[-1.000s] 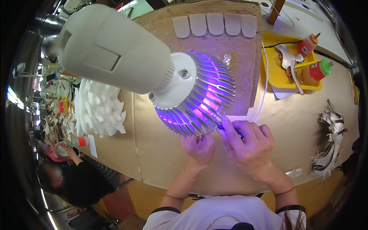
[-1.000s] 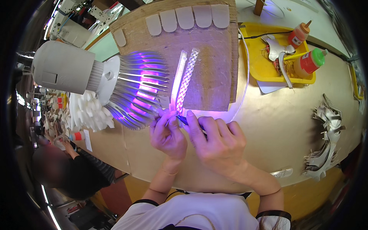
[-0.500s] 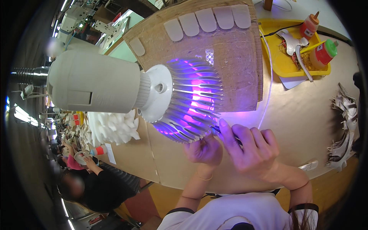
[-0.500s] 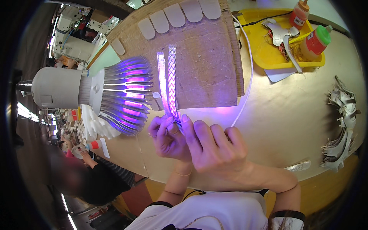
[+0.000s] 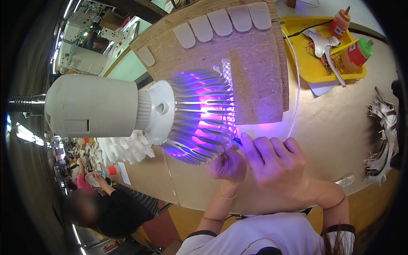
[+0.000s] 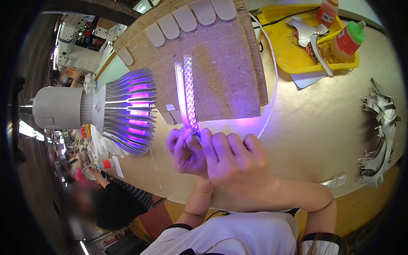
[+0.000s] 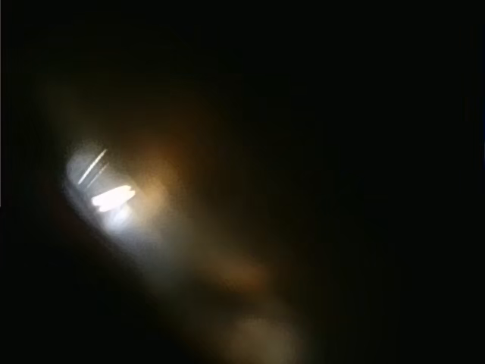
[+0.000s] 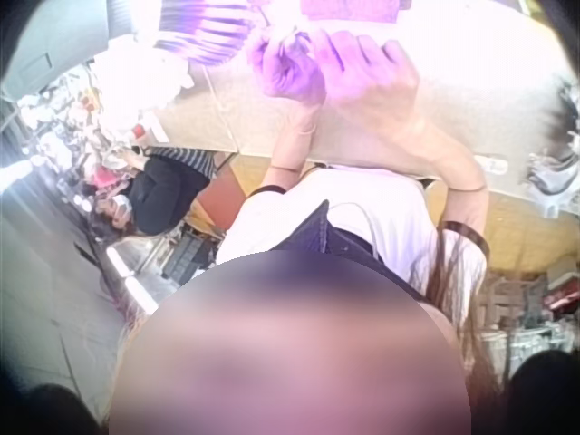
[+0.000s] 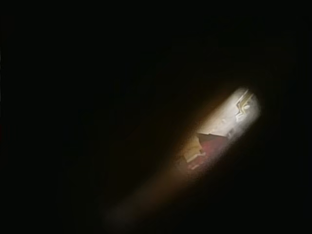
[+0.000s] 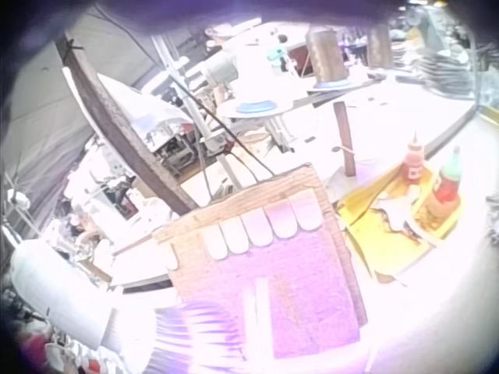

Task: The person trims the edges of small white decorative pieces using a pair of scissors. They hold each piece under a UV lamp while cutting, then place the finished pieces on the table. The person handles the items one at a time.

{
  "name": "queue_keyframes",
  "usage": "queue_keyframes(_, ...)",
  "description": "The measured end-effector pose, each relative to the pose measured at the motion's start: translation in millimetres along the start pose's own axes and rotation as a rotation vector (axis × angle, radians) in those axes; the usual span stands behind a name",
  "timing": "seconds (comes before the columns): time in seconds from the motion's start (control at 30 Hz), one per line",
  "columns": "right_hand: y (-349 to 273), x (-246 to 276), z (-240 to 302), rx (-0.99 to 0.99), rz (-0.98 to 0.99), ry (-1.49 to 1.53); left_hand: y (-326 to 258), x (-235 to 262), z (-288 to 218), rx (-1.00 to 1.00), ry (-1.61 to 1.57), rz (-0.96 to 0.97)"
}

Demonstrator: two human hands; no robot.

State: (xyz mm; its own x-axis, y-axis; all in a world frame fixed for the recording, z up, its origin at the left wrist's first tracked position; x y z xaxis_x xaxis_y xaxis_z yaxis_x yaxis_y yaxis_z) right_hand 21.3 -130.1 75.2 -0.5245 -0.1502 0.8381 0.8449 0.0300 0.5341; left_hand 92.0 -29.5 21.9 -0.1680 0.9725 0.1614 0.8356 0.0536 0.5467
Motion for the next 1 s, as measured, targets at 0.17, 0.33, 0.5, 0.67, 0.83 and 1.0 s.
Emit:
queue_keyframes(0.17, -9, -10, -6, 0.034, -0.023, 0.048, -2, -1, -1, 0.163, -0.045, 0.091)
queue_keyframes(0.33, -10, -18, -19, -0.079, -0.16, 0.333, -4, -1, 3, 0.377, -0.128, 0.168)
queue_keyframes(0.5, -23, -38, -32, -0.628, -0.161, 1.128, -1, 2, 4, 0.202, -0.068, 0.221)
queue_keyframes(0.67, -16, -48, -30, -0.49, -0.133, 1.297, -5, 2, 2, 0.151, -0.025, 0.254)
queue_keyframes(0.83, -13, -41, -31, -0.342, -0.159, 1.115, 0, -1, -5, 0.139, -0.054, 0.319)
queue_keyframes(1.0, -14, -37, -31, -0.394, -0.181, 1.071, 0, -7, -10, 0.283, -0.153, 0.363)
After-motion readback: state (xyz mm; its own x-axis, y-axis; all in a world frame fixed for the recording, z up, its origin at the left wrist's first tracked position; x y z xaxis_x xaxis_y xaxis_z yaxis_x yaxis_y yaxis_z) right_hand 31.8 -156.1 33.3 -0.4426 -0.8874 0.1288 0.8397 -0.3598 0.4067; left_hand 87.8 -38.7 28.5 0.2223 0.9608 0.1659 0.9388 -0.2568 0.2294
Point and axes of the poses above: each hand's wrist, its own y-axis towards the middle knuckle, its own x-axis out of the back of the hand, z = x × y, the point moved 5 cm from there along y, towards the middle knuckle, and after that the axes turned 13 degrees about x, right-handed, at the moved point
